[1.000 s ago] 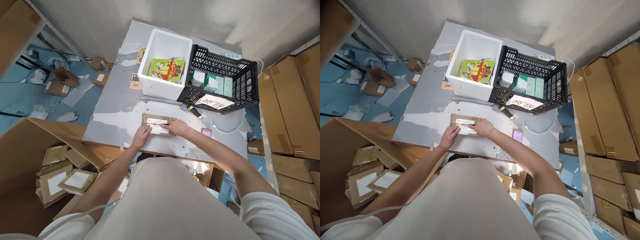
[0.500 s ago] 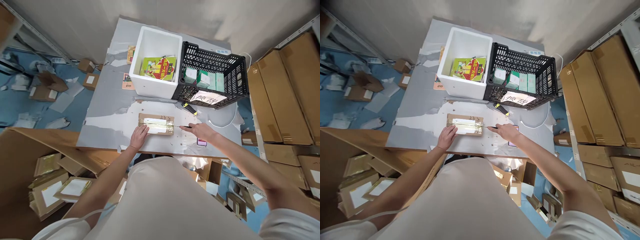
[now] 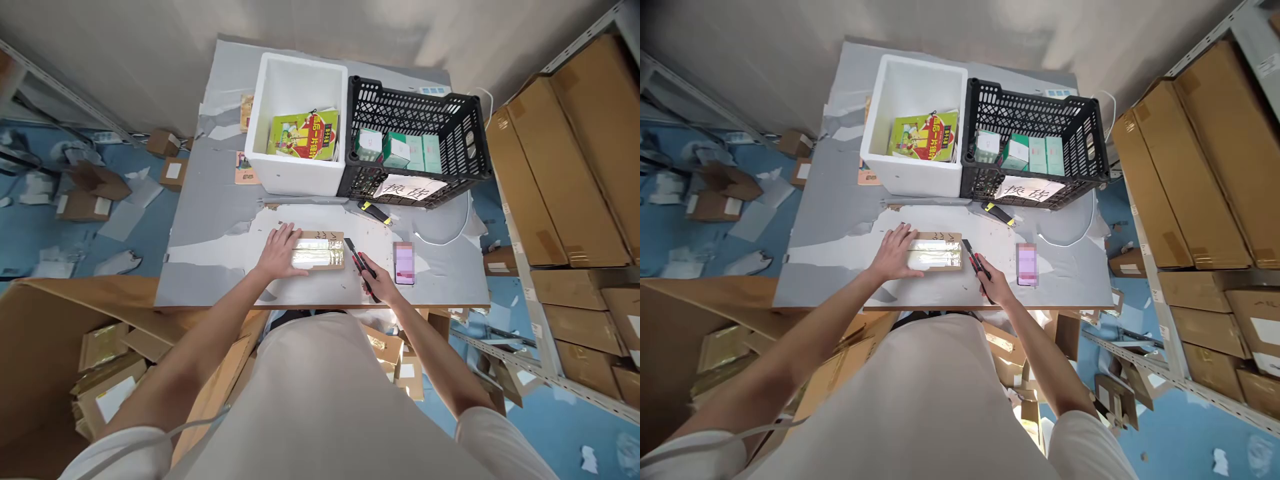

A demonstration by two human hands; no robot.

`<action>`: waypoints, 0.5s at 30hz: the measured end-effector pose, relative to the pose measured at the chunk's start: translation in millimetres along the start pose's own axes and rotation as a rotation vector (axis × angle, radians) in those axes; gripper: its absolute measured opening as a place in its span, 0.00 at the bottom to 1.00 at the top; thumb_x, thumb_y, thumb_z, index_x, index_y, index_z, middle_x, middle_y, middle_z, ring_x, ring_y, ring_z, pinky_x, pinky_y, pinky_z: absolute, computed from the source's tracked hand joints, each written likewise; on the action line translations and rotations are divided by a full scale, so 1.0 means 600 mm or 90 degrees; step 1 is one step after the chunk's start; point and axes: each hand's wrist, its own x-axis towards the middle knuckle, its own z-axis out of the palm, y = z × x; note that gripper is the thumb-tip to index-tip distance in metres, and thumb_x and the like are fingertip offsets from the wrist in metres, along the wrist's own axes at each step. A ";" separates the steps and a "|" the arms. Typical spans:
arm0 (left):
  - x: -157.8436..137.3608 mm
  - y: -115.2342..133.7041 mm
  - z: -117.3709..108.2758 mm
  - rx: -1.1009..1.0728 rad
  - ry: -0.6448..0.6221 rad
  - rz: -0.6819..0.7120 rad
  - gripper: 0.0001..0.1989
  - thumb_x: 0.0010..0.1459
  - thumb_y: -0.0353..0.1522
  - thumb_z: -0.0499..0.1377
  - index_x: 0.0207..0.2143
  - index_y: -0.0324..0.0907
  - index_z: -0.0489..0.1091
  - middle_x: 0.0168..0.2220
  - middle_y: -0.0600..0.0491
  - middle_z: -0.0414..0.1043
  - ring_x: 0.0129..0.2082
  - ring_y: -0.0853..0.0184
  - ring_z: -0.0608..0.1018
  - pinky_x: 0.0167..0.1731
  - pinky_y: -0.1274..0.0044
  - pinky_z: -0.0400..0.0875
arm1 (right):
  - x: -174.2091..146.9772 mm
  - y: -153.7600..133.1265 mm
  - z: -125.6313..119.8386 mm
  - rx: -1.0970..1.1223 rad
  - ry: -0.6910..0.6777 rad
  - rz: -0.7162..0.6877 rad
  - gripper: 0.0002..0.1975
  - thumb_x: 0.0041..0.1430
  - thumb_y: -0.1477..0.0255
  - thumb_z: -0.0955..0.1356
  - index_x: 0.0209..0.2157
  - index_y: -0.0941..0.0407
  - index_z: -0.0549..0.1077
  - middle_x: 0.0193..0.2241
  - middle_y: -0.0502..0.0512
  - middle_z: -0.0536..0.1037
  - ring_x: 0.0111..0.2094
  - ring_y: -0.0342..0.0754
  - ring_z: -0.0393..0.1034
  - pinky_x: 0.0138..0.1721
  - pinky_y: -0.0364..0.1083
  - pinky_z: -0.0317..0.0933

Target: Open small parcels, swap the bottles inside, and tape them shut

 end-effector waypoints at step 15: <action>0.014 -0.008 0.013 -0.027 -0.011 -0.039 0.56 0.31 0.57 0.63 0.59 0.38 0.54 0.56 0.37 0.60 0.57 0.44 0.62 0.60 0.55 0.43 | 0.004 0.002 -0.004 0.051 -0.051 0.017 0.32 0.59 0.65 0.62 0.64 0.47 0.50 0.33 0.49 0.69 0.18 0.36 0.63 0.19 0.41 0.65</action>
